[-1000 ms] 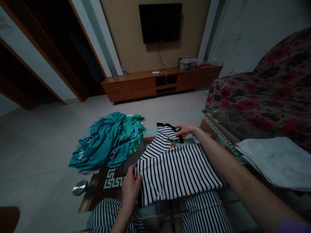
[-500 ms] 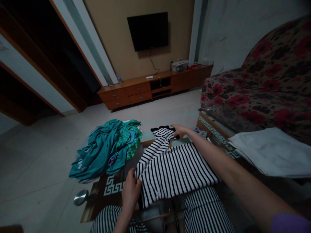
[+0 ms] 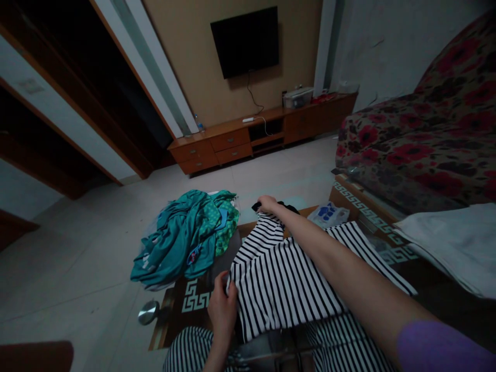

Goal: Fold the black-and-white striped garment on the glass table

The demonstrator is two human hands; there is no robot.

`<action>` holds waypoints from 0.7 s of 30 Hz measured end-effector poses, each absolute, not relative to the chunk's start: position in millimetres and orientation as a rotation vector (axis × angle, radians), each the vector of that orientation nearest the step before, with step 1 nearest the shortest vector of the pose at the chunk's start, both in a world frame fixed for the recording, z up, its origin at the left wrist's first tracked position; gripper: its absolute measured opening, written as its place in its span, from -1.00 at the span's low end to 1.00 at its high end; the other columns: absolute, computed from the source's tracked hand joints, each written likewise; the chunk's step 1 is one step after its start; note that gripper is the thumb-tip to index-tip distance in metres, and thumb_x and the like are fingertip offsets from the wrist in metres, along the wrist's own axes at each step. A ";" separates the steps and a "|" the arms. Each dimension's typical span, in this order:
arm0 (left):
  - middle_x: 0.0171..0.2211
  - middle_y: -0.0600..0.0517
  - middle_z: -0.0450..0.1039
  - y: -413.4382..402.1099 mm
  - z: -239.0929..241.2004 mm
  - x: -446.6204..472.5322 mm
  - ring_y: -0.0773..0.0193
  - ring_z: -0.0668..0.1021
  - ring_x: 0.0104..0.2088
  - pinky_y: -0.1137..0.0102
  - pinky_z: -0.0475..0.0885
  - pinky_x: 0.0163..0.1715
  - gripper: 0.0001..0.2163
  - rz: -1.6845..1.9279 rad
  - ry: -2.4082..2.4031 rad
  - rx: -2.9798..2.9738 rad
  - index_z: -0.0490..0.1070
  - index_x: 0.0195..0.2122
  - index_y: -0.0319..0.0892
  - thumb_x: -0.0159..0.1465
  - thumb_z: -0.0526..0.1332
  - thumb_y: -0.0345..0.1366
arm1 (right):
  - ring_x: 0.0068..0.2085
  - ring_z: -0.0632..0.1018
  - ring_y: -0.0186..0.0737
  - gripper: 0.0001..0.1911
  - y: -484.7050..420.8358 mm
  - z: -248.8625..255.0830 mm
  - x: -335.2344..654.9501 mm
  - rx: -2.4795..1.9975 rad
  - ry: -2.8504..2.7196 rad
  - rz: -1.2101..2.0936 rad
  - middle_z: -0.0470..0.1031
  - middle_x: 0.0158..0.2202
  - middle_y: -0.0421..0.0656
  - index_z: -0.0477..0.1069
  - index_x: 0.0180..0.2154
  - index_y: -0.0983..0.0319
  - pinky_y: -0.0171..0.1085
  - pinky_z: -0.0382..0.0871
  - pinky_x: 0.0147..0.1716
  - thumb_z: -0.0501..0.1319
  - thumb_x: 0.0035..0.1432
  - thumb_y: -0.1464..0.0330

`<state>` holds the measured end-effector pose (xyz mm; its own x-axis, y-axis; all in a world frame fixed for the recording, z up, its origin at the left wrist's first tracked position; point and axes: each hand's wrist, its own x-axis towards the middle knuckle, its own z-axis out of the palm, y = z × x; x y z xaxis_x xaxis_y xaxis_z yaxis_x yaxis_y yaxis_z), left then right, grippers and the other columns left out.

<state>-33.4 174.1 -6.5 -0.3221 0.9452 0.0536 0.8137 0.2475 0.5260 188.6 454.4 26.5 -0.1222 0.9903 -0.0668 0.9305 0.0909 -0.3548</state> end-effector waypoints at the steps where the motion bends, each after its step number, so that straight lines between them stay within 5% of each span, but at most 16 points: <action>1: -0.19 -0.05 0.51 174.2 -7.4 -33.9 0.17 0.55 -0.24 0.40 0.35 -0.32 -0.71 0.710 2.247 1.617 0.28 0.03 -0.15 0.29 0.05 -0.27 | -0.03 0.49 -0.07 -0.65 457.0 23.5 188.3 -1.982 -2.130 0.426 0.50 -0.05 0.02 0.48 -0.07 0.23 -0.26 0.31 -0.09 0.28 0.08 0.27; 11: -0.08 -0.14 0.47 175.1 -9.9 -35.8 0.08 0.52 -0.11 0.28 0.39 -0.17 -0.66 0.962 2.256 1.459 0.28 0.01 -0.19 0.29 0.00 -0.16 | 0.08 0.32 0.01 -0.57 441.7 32.5 170.2 -1.923 -1.969 0.070 0.35 0.05 0.14 0.30 0.08 0.32 -0.07 0.16 0.04 0.12 0.26 0.21; 17: -0.25 -0.11 0.50 176.5 -7.5 -40.0 0.11 0.54 -0.24 0.29 0.39 -0.24 -0.65 1.039 2.240 1.414 0.32 -0.02 -0.20 0.27 0.01 -0.12 | 0.13 0.27 0.00 -0.68 378.9 14.7 166.2 -1.495 -2.249 -0.077 0.36 0.07 0.07 0.43 -0.06 0.28 -0.05 0.08 0.11 0.11 0.26 0.23; 21: -0.31 -0.08 0.47 180.4 -6.1 -47.7 0.11 0.53 -0.27 0.28 0.39 -0.25 -0.62 1.022 2.195 1.483 0.34 -0.05 -0.23 0.21 0.09 -0.09 | 0.21 0.24 -0.07 -0.59 353.2 2.1 183.7 -1.460 -2.321 0.021 0.27 0.19 0.03 0.36 0.08 0.28 -0.12 0.09 0.16 0.12 0.26 0.23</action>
